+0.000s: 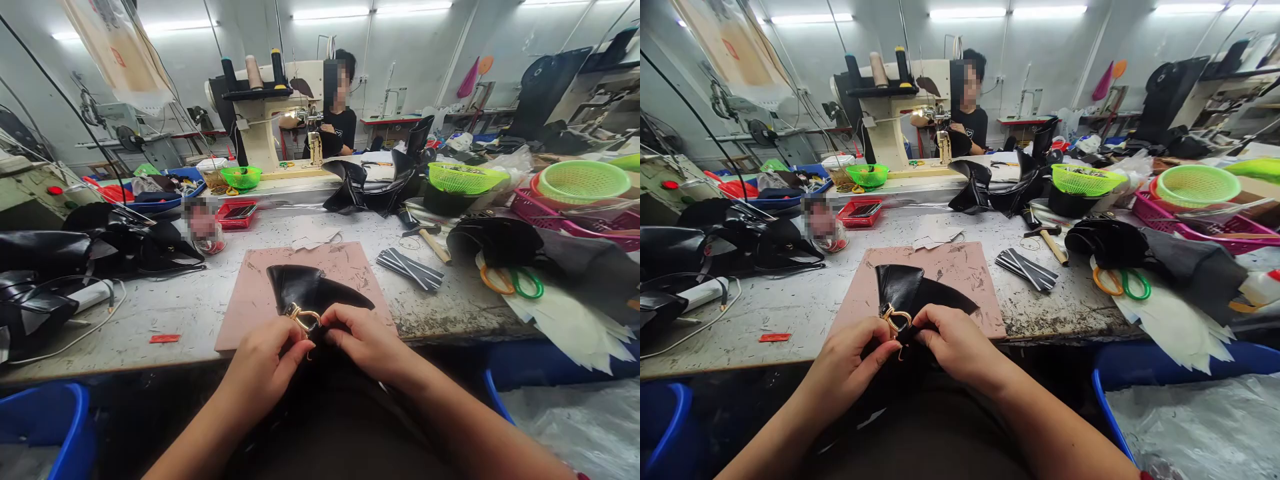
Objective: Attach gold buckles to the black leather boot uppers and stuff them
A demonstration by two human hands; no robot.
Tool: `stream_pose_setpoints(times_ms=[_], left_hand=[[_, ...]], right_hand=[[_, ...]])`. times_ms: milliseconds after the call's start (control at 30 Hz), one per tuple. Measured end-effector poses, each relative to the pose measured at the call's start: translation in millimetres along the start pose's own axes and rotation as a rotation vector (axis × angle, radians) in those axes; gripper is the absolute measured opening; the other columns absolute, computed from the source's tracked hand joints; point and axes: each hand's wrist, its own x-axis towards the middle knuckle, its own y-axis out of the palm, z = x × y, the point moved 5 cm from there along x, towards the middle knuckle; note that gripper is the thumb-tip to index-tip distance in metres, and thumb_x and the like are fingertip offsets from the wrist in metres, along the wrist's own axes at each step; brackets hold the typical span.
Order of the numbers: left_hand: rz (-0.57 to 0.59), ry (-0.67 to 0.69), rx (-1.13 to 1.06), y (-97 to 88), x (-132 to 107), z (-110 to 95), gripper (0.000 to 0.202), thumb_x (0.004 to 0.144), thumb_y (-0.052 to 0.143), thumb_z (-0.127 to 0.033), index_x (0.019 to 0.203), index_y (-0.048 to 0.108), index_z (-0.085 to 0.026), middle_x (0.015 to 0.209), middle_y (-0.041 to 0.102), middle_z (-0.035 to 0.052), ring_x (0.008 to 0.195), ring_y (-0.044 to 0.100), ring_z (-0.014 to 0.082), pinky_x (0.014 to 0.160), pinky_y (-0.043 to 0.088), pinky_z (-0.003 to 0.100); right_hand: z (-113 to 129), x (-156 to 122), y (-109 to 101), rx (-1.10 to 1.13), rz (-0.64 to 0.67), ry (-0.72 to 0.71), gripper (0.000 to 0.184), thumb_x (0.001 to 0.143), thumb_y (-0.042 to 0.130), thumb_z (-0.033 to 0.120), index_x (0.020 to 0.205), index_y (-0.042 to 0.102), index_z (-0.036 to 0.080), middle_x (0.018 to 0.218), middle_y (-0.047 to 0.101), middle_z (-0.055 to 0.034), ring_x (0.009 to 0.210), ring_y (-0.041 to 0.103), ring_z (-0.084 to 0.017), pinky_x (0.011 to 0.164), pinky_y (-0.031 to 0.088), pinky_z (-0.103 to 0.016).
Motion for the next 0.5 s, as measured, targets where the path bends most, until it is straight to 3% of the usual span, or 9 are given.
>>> stream_pose_setpoints(times_ms=[100, 167, 267, 367, 500], left_hand=[[0.01, -0.08, -0.135, 0.1, 1.6, 7.5, 0.005, 0.081, 0.05, -0.025, 0.08, 0.049, -0.021, 0.071, 0.06, -0.0022, 0.065, 0.057, 0.0129, 0.061, 0.045, 0.024], [0.011, -0.103, -0.187, -0.5, 2.7, 9.1, 0.019, 0.081, 0.05, -0.023, 0.099, 0.049, -0.022, 0.072, 0.062, -0.0032, 0.069, 0.06, 0.0132, 0.065, 0.047, 0.024], [0.043, -0.06, -0.092, -0.8, 3.4, 2.2, 0.04, 0.081, 0.048, -0.021, 0.12, 0.047, -0.022, 0.072, 0.064, -0.0031, 0.068, 0.061, 0.0134, 0.066, 0.048, 0.024], [0.006, -0.001, 0.09, -3.3, 2.0, -8.8, 0.036, 0.082, 0.046, -0.02, 0.116, 0.055, -0.021, 0.074, 0.065, -0.0014, 0.064, 0.061, 0.0132, 0.062, 0.048, 0.024], [-0.098, 0.078, 0.333, -10.9, 1.2, -20.4, 0.029, 0.08, 0.049, -0.021, 0.106, 0.062, -0.023, 0.081, 0.061, 0.0027, 0.071, 0.058, 0.017, 0.062, 0.047, 0.028]], right_hand=[[1.3, -3.2, 0.9, 0.066, 0.053, -0.022, 0.023, 0.076, 0.051, 0.005, 0.09, 0.063, 0.019, 0.086, 0.068, 0.0006, 0.081, 0.061, -0.013, 0.074, 0.046, -0.025], [0.6, -4.5, 0.8, 0.095, 0.041, -0.037, 0.024, 0.076, 0.052, 0.005, 0.09, 0.064, 0.019, 0.087, 0.069, 0.0002, 0.081, 0.062, -0.013, 0.076, 0.047, -0.025], [-1.1, -5.8, 0.4, 0.054, -0.037, -0.069, 0.018, 0.076, 0.053, 0.006, 0.082, 0.065, 0.018, 0.08, 0.067, -0.0011, 0.075, 0.061, -0.013, 0.071, 0.047, -0.025], [0.6, -8.3, 1.7, -0.045, -0.101, -0.129, 0.016, 0.08, 0.049, 0.009, 0.082, 0.061, 0.018, 0.08, 0.061, -0.0025, 0.074, 0.058, -0.014, 0.067, 0.046, -0.025], [0.4, -11.0, 4.7, -0.215, -0.093, -0.079, 0.012, 0.083, 0.045, 0.012, 0.085, 0.055, 0.019, 0.082, 0.059, -0.0026, 0.075, 0.055, -0.015, 0.068, 0.044, -0.029]])
